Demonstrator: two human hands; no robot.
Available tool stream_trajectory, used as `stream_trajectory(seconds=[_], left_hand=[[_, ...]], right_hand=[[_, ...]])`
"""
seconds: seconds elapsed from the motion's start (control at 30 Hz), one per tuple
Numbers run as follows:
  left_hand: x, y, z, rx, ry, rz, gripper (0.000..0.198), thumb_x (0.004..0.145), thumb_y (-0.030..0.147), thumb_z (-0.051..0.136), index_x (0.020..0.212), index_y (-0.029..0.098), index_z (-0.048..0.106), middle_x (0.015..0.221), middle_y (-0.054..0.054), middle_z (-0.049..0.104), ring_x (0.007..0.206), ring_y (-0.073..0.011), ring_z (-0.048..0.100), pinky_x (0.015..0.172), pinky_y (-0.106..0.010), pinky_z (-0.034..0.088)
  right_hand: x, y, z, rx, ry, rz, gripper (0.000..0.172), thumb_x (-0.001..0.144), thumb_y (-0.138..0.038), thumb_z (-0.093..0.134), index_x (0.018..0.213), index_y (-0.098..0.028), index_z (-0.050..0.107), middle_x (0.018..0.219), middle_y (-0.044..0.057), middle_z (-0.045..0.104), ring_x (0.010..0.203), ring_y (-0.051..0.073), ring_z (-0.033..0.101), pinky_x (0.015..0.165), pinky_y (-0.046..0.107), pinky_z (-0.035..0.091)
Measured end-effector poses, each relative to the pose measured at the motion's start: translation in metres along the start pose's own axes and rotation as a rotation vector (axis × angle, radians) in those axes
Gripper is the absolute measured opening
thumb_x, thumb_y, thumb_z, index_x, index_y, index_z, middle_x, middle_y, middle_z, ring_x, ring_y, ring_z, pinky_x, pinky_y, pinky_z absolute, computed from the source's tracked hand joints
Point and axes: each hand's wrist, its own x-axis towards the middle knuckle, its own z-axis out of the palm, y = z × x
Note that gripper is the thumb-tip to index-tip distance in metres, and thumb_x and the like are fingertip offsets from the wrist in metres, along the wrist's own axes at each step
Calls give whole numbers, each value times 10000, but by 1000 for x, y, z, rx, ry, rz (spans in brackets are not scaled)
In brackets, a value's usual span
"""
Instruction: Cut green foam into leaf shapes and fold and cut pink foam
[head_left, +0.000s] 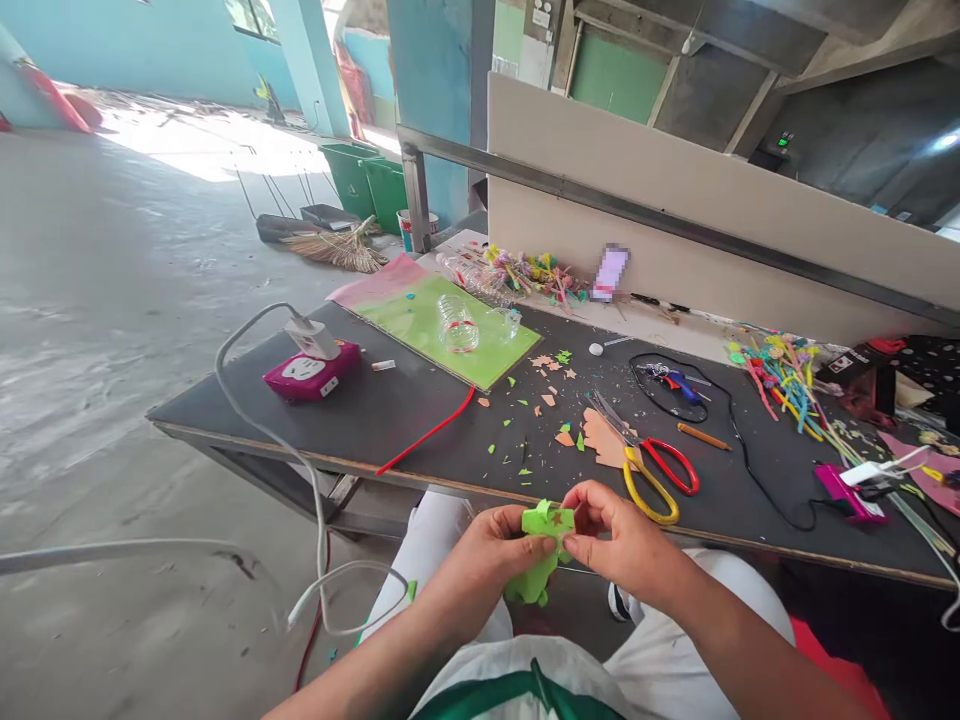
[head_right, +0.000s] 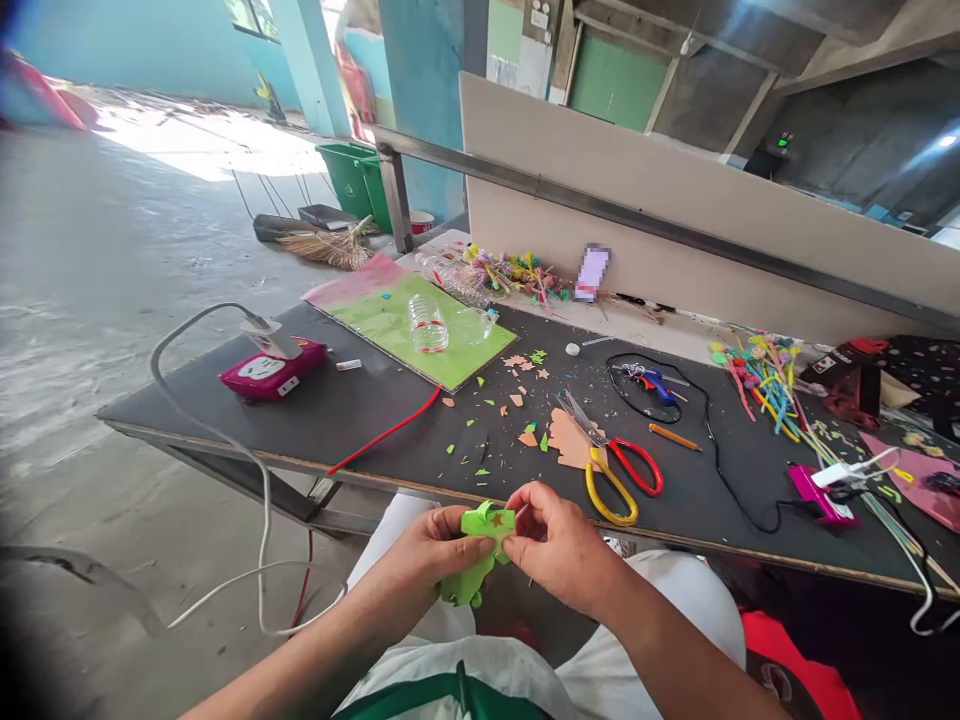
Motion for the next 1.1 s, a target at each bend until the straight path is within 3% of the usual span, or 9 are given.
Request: stream_trajectory(seconds=[0.17, 0.33, 0.5, 0.6, 0.73, 0.87, 1.1], left_hand=[[-1, -2, 0, -25, -38, -17, 305, 625, 363, 810, 733, 116, 667, 561, -25, 624, 440, -95, 502, 444, -217, 382], [1, -6, -4, -1, -82, -12, 293, 655, 365, 794, 728, 110, 671, 587, -32, 622, 469, -98, 508, 477, -225, 390], [6, -12, -5, 58, -37, -11, 277, 649, 351, 800, 716, 118, 665, 593, -19, 611, 495, -93, 505, 499, -218, 384], [9, -12, -3, 85, -20, -25, 291, 671, 378, 777, 730, 115, 669, 595, -28, 615, 486, -98, 500, 487, -222, 378], [11, -9, 2, 135, 14, -47, 309, 703, 401, 745, 788, 111, 684, 611, -46, 631, 486, -108, 507, 481, -226, 382], [15, -12, 6, 169, 41, -67, 316, 709, 414, 734, 799, 115, 684, 603, -42, 626, 489, -112, 508, 482, -228, 394], [22, -15, 14, 197, 43, -84, 312, 710, 411, 735, 769, 111, 671, 592, -30, 609, 469, -97, 480, 460, -221, 367]], right_hand=[[1, 13, 8, 168, -1, 33, 120, 727, -219, 617, 824, -198, 551, 711, -35, 566, 666, 131, 513, 625, 267, 416], [2, 20, 13, 138, 57, 30, 105, 707, -251, 615, 749, -193, 537, 669, -42, 535, 636, 129, 478, 609, 270, 402], [5, 26, 15, 79, 116, 11, 82, 705, -225, 607, 718, -199, 530, 630, -57, 509, 608, 120, 459, 582, 248, 392], [5, 28, 10, 178, 54, 16, 113, 728, -243, 646, 747, -195, 546, 660, -54, 533, 633, 121, 486, 604, 240, 410], [0, 32, -4, 431, -106, -10, 249, 870, -434, 567, 853, -187, 591, 750, -21, 586, 706, 133, 525, 698, 263, 434], [-4, 40, -13, 403, -64, -33, 372, 928, -512, 444, 872, -196, 631, 760, -1, 605, 744, 153, 541, 755, 285, 433], [-5, 50, -15, 429, -111, 15, 158, 857, -353, 595, 882, -198, 614, 787, -21, 588, 733, 133, 526, 695, 256, 430]])
